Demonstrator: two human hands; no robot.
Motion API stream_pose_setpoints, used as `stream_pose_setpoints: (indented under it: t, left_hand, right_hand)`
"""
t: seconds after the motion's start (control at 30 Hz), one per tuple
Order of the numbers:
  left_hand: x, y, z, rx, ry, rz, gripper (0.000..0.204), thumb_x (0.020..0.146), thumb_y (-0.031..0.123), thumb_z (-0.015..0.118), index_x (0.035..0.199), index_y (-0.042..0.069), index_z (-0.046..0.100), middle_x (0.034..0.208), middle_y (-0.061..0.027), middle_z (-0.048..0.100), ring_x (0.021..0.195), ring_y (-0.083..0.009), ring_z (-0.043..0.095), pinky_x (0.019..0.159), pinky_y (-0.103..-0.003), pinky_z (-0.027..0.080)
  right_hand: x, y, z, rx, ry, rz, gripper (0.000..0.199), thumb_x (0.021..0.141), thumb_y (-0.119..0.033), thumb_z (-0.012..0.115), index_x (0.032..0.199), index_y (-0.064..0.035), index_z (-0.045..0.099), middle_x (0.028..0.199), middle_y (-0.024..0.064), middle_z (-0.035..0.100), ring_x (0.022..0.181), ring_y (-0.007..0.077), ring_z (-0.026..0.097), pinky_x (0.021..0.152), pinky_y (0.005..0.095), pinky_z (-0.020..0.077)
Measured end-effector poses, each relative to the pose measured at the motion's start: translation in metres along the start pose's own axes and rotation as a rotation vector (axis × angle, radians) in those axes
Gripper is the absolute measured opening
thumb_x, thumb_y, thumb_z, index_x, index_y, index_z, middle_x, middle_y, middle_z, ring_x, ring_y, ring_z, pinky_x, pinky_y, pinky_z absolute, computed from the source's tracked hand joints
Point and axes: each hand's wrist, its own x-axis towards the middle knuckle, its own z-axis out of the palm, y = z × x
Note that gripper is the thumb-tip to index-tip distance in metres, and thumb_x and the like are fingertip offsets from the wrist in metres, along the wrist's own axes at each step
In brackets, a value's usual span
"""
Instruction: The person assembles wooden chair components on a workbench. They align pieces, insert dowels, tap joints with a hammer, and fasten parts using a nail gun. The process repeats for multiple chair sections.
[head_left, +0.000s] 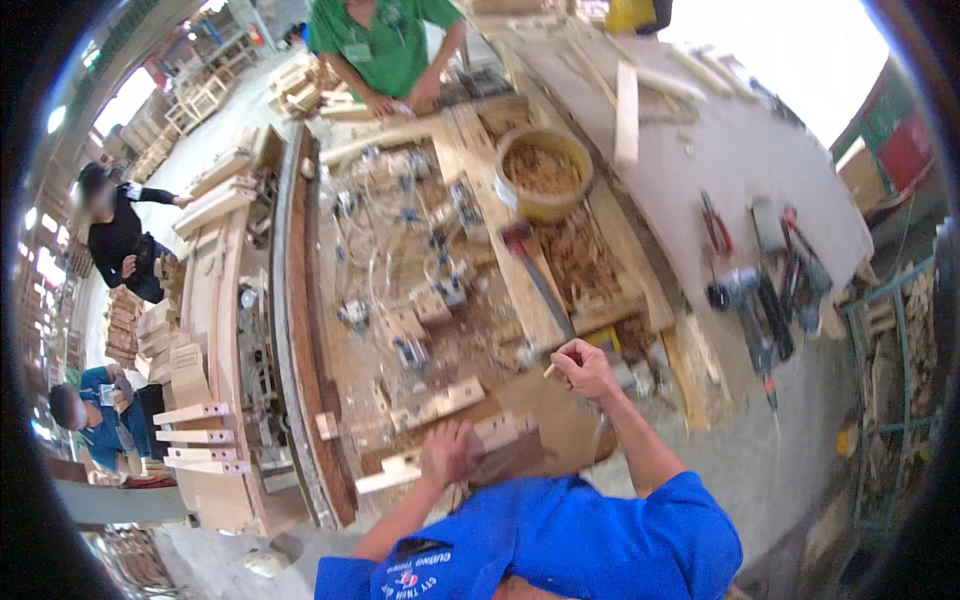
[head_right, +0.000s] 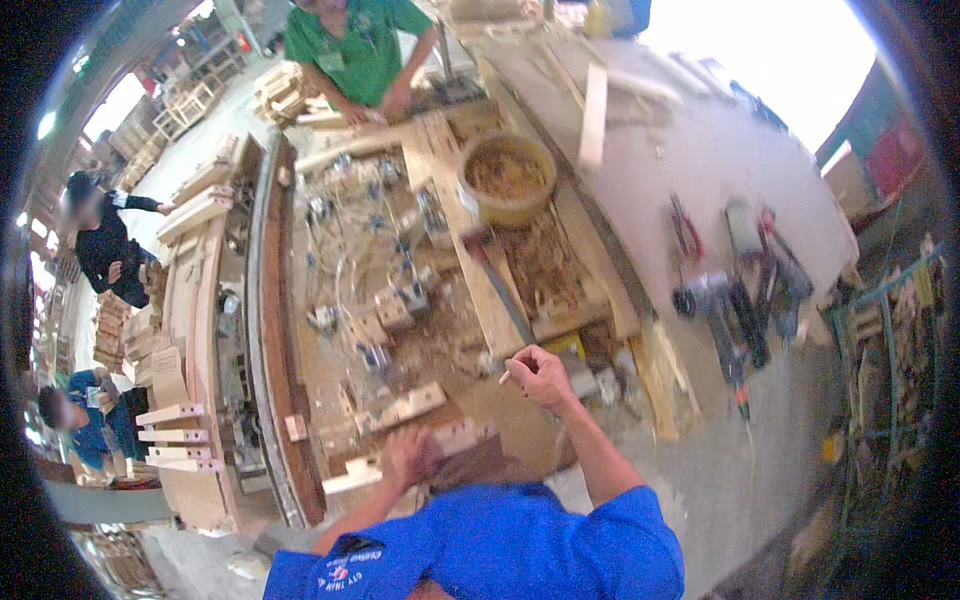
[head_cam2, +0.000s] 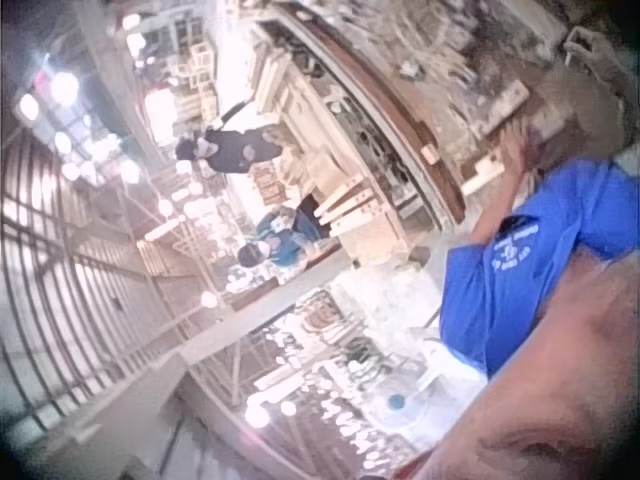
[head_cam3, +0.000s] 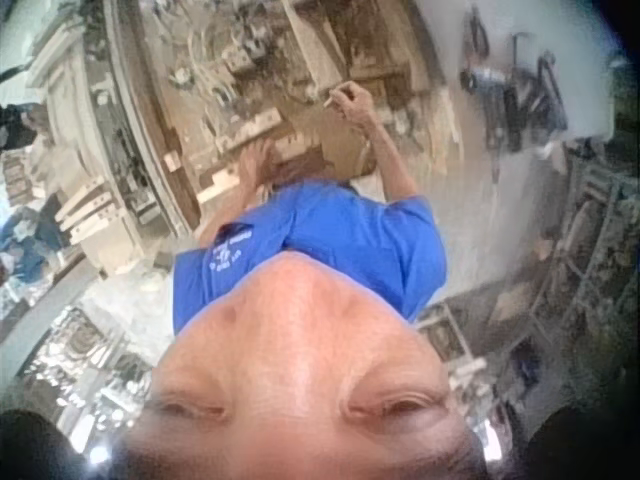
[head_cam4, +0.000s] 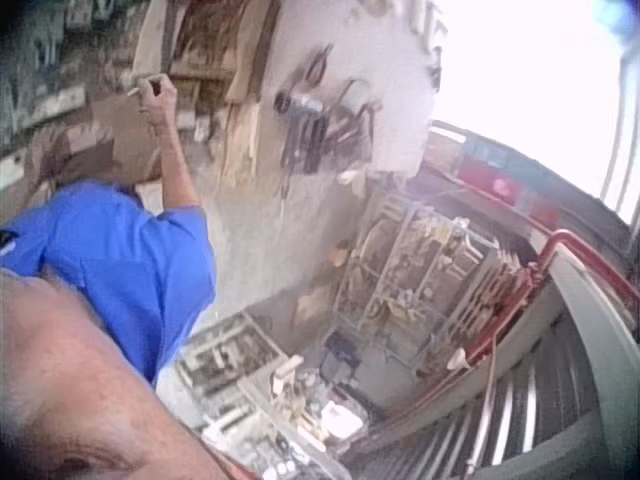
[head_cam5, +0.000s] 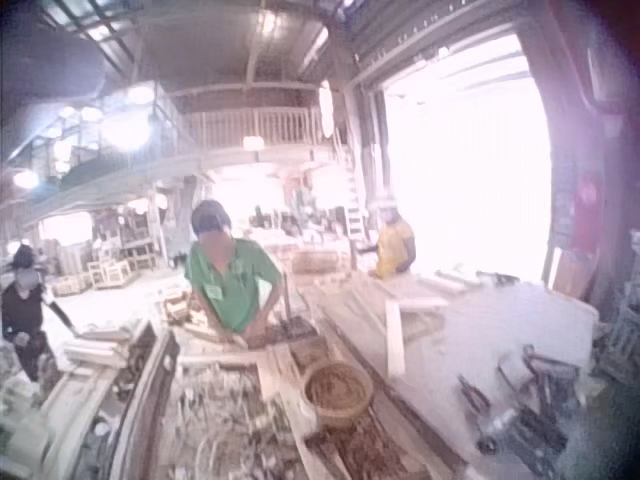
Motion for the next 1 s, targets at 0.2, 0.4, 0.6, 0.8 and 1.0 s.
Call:
stream_pose_setpoints:
  t: [0.2, 0.4, 0.6, 0.8, 1.0]
  left_hand:
    - [-0.005, 0.01, 0.007, -0.036, 0.019, -0.047, 0.068, 0.07, 0.036, 0.083, 0.129, 0.01, 0.06, 0.108, -0.0133, 0.062, 0.1, -0.033, 0.062, 0.082, -0.047, 0.048]
    - [0.003, 0.025, -0.006, -0.035, 0.045, -0.048, 0.063, 0.075, 0.042, 0.087, 0.122, 0.01, 0.061, 0.102, -0.0116, 0.063, 0.097, -0.0323, 0.064, 0.078, -0.047, 0.049]
    - [0.002, 0.023, -0.004, -0.032, 0.006, -0.064, 0.063, 0.074, 0.042, 0.087, 0.122, 0.011, 0.061, 0.103, -0.0106, 0.063, 0.099, -0.0319, 0.063, 0.081, -0.047, 0.048]
    - [0.001, 0.017, 0.001, -0.058, 0.019, -0.05, 0.064, 0.073, 0.041, 0.087, 0.123, 0.011, 0.06, 0.103, -0.0097, 0.062, 0.098, -0.0313, 0.063, 0.08, -0.047, 0.048]
    - [0.004, 0.011, 0.004, -0.064, -0.05, -0.06, 0.064, 0.074, 0.041, 0.086, 0.124, 0.011, 0.06, 0.103, -0.0096, 0.062, 0.098, -0.0306, 0.062, 0.08, -0.046, 0.048]
  right_hand:
    - [-0.073, 0.097, 0.015, -0.276, 0.073, -0.095, 0.022, 0.096, -0.021, 0.071, 0.107, -0.0026, 0.073, 0.091, 0.0118, 0.076, 0.08, 0.0191, 0.07, 0.076, 0.0365, 0.0564]
    - [-0.079, 0.106, 0.028, -0.295, 0.105, -0.077, 0.022, 0.093, -0.022, 0.073, 0.104, -0.0028, 0.075, 0.096, 0.0184, 0.077, 0.089, 0.0296, 0.075, 0.082, 0.0402, 0.0573]
    - [-0.07, 0.113, 0.042, -0.382, 0.064, -0.162, 0.023, 0.095, -0.024, 0.069, 0.105, -0.0041, 0.075, 0.098, 0.0207, 0.076, 0.093, 0.0377, 0.074, 0.084, 0.0458, 0.0568]
    - [-0.058, 0.106, 0.041, -0.593, -0.037, -0.362, 0.022, 0.098, -0.024, 0.065, 0.099, -0.0029, 0.072, 0.09, 0.0219, 0.074, 0.089, 0.0419, 0.072, 0.082, 0.0502, 0.0556]
    - [-0.053, 0.103, 0.047, -0.577, -0.052, -0.28, 0.02, 0.097, -0.021, 0.066, 0.093, -0.002, 0.069, 0.087, 0.0239, 0.071, 0.086, 0.044, 0.07, 0.078, 0.0514, 0.0549]
